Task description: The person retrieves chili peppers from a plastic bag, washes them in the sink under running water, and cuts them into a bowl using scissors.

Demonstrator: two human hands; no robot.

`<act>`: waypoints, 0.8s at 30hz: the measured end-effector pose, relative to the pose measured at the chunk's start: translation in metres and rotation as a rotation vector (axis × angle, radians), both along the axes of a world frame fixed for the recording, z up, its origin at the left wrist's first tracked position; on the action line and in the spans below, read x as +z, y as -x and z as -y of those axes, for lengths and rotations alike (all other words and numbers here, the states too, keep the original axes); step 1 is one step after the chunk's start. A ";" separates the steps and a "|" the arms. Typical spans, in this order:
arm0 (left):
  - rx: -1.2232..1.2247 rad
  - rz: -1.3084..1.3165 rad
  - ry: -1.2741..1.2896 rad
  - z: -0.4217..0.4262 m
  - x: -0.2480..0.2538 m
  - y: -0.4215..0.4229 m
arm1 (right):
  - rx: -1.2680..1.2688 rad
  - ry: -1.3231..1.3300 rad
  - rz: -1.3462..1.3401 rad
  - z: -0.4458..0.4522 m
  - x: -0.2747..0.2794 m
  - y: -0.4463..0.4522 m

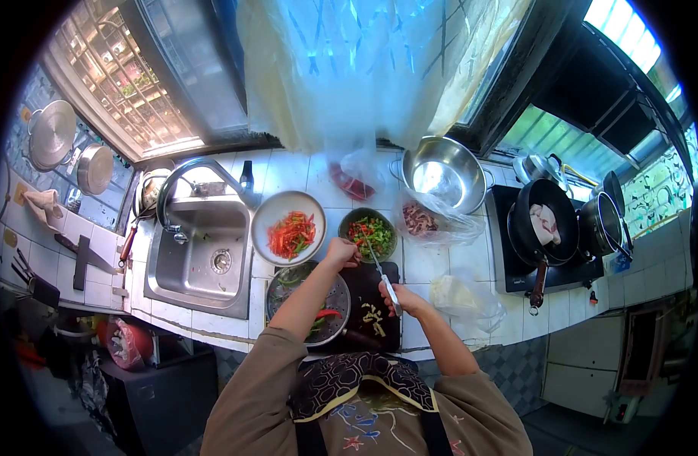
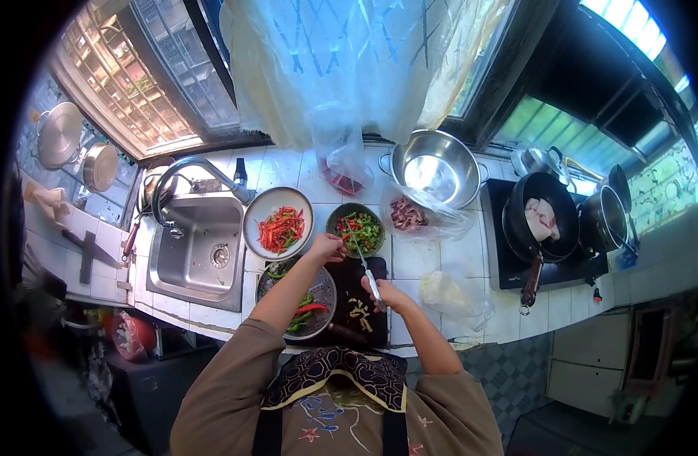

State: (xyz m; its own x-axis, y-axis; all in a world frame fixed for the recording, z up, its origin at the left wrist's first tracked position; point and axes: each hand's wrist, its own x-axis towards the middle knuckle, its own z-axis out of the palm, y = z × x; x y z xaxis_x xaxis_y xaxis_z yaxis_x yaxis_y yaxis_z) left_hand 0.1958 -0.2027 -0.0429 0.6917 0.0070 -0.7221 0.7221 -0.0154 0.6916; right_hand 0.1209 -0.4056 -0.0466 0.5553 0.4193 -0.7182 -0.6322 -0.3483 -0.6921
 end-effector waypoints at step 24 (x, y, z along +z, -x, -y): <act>-0.094 0.034 0.119 -0.002 -0.005 0.004 | -0.043 -0.098 -0.111 -0.013 0.014 -0.001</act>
State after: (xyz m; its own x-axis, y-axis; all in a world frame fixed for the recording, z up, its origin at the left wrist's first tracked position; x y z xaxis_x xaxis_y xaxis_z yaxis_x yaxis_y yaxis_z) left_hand 0.1913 -0.2008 -0.0483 0.7095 -0.1431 -0.6900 0.6974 0.0016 0.7167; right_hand 0.1215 -0.3931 -0.0326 0.4937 0.4679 -0.7330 -0.7197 -0.2532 -0.6464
